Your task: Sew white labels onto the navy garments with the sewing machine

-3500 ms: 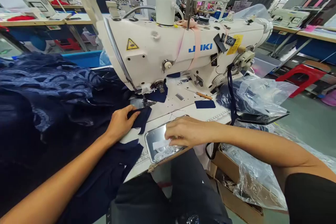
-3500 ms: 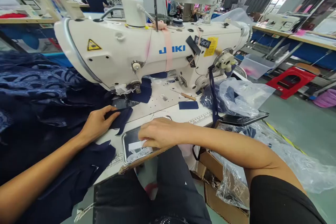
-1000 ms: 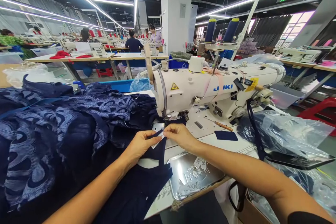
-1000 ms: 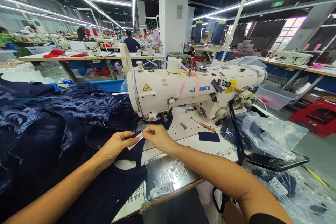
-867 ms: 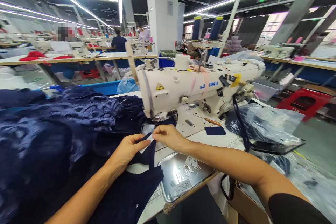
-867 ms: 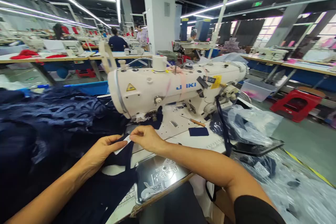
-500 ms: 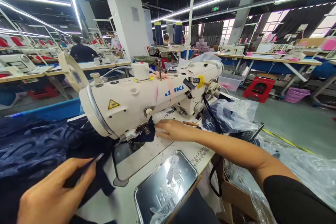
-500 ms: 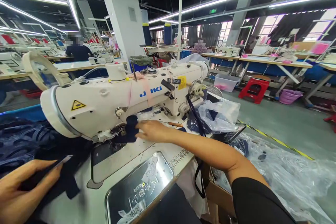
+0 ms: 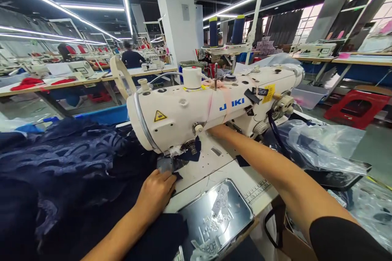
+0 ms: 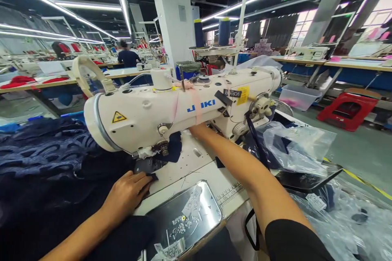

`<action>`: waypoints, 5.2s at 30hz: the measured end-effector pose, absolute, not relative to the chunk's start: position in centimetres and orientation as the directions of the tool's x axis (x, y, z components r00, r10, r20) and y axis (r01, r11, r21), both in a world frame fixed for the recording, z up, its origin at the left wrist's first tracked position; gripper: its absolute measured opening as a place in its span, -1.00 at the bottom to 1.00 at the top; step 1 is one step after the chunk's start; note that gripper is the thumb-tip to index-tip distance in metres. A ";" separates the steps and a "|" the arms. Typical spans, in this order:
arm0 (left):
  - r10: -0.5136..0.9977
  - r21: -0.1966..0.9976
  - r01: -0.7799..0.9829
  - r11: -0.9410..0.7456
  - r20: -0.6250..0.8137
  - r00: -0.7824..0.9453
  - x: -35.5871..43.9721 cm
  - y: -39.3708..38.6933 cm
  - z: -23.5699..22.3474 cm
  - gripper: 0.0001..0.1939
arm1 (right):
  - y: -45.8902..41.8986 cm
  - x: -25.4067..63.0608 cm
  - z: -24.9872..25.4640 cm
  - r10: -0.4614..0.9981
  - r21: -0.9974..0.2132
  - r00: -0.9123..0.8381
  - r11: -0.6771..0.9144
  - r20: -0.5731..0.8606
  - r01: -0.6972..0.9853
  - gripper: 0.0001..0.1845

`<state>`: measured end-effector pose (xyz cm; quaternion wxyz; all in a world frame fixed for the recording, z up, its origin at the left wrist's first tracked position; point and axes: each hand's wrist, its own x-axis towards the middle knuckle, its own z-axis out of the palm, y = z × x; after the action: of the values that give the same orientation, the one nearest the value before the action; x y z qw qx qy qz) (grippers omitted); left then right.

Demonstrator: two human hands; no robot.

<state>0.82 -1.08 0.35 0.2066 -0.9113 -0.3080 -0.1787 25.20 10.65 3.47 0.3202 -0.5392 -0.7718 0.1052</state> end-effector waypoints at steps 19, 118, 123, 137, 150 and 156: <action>0.426 -0.577 0.514 -0.635 0.293 0.856 0.4 -3.1 0.8 -0.78 | 1.0 19.2 0.8 0.766 -0.011 -0.556 0.590 0.324 0.807 -0.77; 0.549 -0.026 0.611 -0.792 0.410 0.729 0.2 -1.4 -0.2 -0.76 | 2.4 19.7 -0.9 0.445 0.166 -0.851 0.850 0.280 0.499 -0.69; 0.550 -0.028 0.614 -0.789 0.413 0.725 0.5 -1.3 -0.3 -0.78 | 2.9 19.8 -1.0 0.450 0.146 -0.850 0.854 0.274 0.499 -0.66; 0.563 -0.083 0.648 -0.757 0.419 0.712 1.2 -1.0 -0.4 -0.77 | 3.1 19.7 -1.0 0.529 0.171 -0.815 0.803 0.238 0.571 -0.61; 0.595 -0.093 0.700 -0.708 0.454 0.663 1.6 -0.7 -0.5 -0.77 | 4.0 19.4 -0.8 0.530 0.122 -0.807 0.811 0.260 0.572 -0.63; 0.565 -0.131 0.708 -0.694 0.511 0.649 1.7 -0.6 -0.9 -0.76 | 4.4 19.5 -1.3 0.507 0.119 -0.805 0.819 0.306 0.561 -0.61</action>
<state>1.65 -0.57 -0.92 0.1616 -0.8934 -0.3560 -0.2214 19.52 4.38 -1.25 0.1316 -0.2829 -0.9446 -0.1022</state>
